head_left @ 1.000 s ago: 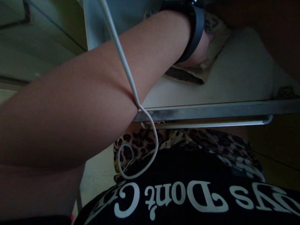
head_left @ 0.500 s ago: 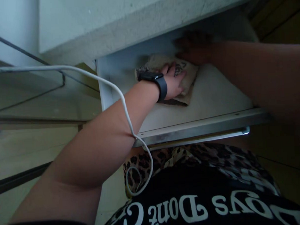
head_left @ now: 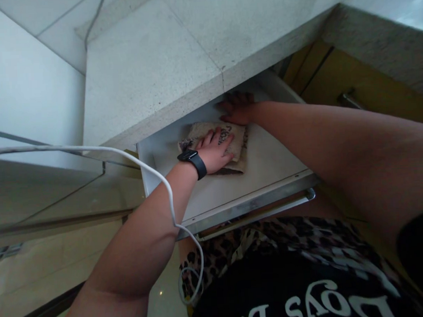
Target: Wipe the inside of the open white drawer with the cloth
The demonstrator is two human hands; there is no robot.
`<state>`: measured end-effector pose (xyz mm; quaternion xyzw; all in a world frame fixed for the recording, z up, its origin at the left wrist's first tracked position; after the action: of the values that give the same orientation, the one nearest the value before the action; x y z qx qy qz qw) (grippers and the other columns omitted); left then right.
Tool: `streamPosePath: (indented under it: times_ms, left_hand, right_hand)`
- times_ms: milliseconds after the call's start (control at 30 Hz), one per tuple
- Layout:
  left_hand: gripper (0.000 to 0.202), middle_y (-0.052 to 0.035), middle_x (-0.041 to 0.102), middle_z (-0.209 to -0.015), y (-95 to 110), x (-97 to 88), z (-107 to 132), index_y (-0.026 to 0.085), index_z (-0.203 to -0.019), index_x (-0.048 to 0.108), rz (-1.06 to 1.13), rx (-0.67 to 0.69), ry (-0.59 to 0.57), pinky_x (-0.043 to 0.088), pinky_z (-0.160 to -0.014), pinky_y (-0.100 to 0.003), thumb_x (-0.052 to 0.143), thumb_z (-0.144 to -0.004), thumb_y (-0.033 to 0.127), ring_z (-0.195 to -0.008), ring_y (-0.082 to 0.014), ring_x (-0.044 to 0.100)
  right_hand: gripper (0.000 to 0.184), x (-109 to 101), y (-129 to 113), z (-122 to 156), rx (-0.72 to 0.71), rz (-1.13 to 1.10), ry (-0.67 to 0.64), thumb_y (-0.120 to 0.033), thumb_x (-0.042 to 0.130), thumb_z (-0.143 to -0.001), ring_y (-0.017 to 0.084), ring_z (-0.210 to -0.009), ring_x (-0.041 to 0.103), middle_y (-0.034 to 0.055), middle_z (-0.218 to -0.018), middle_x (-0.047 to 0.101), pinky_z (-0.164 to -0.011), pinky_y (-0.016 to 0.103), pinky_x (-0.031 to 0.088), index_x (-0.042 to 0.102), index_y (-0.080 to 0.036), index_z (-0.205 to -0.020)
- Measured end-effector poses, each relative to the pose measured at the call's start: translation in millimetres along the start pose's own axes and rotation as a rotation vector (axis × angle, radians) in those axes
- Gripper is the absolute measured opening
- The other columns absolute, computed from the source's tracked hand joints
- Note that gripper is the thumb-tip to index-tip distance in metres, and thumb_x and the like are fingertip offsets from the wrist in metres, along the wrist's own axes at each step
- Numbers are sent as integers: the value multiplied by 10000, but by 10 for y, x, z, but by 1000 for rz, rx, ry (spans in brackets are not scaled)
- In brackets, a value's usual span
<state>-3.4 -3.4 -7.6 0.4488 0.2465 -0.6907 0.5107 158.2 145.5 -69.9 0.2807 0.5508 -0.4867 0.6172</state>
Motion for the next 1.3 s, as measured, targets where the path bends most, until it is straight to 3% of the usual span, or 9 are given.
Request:
streamPosePath:
  times_ms: [100,233,733,1133,1300]
  left_hand:
    - [763,-122,-2,-1813,-10,1,3,345,-1758,175,7,0,-11,167,-1344,-578,433,-1072,555,-1691,-355,24]
    - [758,-92,-13,-1817,-16,-3,25,361,-1759,161,22,-17,-34,166,-1334,-616,425,-1072,546,-1694,-341,5]
    - [763,-53,-19,-1819,-105,4,30,375,-1755,167,39,-6,-39,156,-1339,-600,408,-1061,582,-1697,-318,-10]
    - [762,-56,-46,-1817,-106,-19,46,376,-1754,164,34,-8,-43,157,-1332,-612,390,-1061,595,-1696,-321,-14]
    - [764,-53,-56,-1816,-99,-26,48,373,-1756,157,31,-15,-58,165,-1324,-632,388,-1060,590,-1696,-324,-19]
  right_hand:
    - [785,-8,-16,-4,5,-15,-18,-642,396,-1000,447,-1647,40,72,-1776,51,-1299,735,74,241,-392,-1729]
    - [795,-16,-34,-3,-27,-26,3,-602,418,-994,450,-1625,55,111,-1768,83,-1280,749,76,283,-322,-1726]
    - [799,-44,-75,-20,15,11,-41,-666,388,-957,425,-1671,96,66,-1776,77,-1320,734,95,266,-421,-1708]
    - [820,-82,-74,22,-30,-26,-26,-643,403,-963,455,-1619,131,128,-1766,86,-1292,753,101,319,-300,-1704]
    - [822,-87,-81,21,-17,-26,-39,-655,407,-968,428,-1622,145,110,-1771,73,-1296,748,96,300,-320,-1712]
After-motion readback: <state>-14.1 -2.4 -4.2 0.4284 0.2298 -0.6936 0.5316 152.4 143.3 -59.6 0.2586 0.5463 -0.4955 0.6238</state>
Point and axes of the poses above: each hand's wrist, its own z-axis away from the middle knuckle, its own x-axis out of the palm, y = z × x, the point moved 1 cm from there along -z, towards the middle knuckle
